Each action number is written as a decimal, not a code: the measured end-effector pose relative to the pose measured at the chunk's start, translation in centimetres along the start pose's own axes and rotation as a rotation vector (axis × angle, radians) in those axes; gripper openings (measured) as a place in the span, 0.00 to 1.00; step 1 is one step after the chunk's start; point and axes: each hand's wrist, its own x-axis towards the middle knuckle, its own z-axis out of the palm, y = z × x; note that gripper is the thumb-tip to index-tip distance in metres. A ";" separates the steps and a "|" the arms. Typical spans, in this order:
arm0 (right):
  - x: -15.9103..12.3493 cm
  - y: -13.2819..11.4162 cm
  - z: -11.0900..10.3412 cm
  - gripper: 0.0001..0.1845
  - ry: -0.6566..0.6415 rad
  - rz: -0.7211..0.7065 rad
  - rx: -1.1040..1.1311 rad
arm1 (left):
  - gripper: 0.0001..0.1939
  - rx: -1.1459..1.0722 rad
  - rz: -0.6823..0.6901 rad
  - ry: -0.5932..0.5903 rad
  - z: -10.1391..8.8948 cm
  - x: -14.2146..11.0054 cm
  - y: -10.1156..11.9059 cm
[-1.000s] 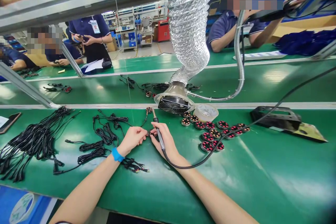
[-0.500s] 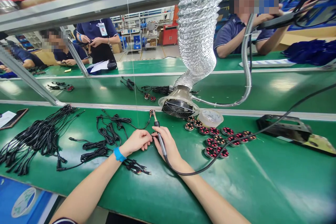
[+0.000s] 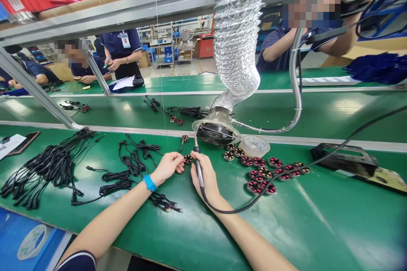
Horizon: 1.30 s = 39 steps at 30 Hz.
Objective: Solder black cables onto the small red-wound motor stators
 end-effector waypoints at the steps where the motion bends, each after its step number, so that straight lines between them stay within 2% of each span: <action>1: 0.1 0.1 -0.3 0.21 0.023 -0.018 -0.030 | 0.14 0.046 0.007 0.003 0.1 0.4 0.2; 5: 0.2 0.0 -0.9 0.23 0.064 -0.095 -0.102 | 0.11 0.261 0.077 0.068 0.5 2.7 1.3; 10: 0.1 -0.2 -1.0 0.24 0.086 -0.161 -0.136 | 0.15 0.508 0.169 0.209 0.1 5.5 2.3; 13: 0.1 -0.3 -1.1 0.25 0.113 -0.172 -0.143 | 0.16 0.583 0.219 0.281 -0.9 5.9 2.9; 16: 0.1 -0.4 -1.0 0.25 0.132 -0.172 -0.148 | 0.17 0.708 0.357 0.366 -1.6 5.7 3.8; 17: 0.1 -0.3 -1.0 0.25 0.136 -0.173 -0.148 | 0.18 0.775 0.406 0.365 -1.7 5.6 4.1; 19: 0.0 -0.3 -0.8 0.25 0.138 -0.179 -0.144 | 0.19 0.941 0.460 0.291 -1.5 5.8 4.7; 21: -0.1 -0.2 -0.8 0.25 0.137 -0.183 -0.137 | 0.19 1.112 0.434 0.167 -1.2 6.2 5.1; 24: -0.2 -0.2 -0.8 0.25 0.138 -0.185 -0.131 | 0.33 1.321 0.349 0.007 -0.7 7.0 5.3; 25: -0.1 -0.2 -0.8 0.25 0.138 -0.187 -0.133 | 0.35 1.363 0.326 -0.030 -0.6 7.3 5.3; 27: -0.1 -0.2 -0.9 0.26 0.131 -0.190 -0.137 | 0.31 1.400 0.294 -0.068 -0.5 7.7 5.3; 30: 0.0 -0.3 -0.9 0.25 0.120 -0.192 -0.144 | 0.25 1.390 0.283 -0.060 -0.5 8.1 5.1; 34: -0.1 -0.3 -0.8 0.24 0.100 -0.181 -0.134 | 0.23 1.380 0.286 -0.045 -0.9 8.3 4.7; 39: -0.2 -0.1 -0.7 0.25 0.089 -0.168 -0.121 | 0.22 1.351 0.247 0.108 -1.6 9.9 5.1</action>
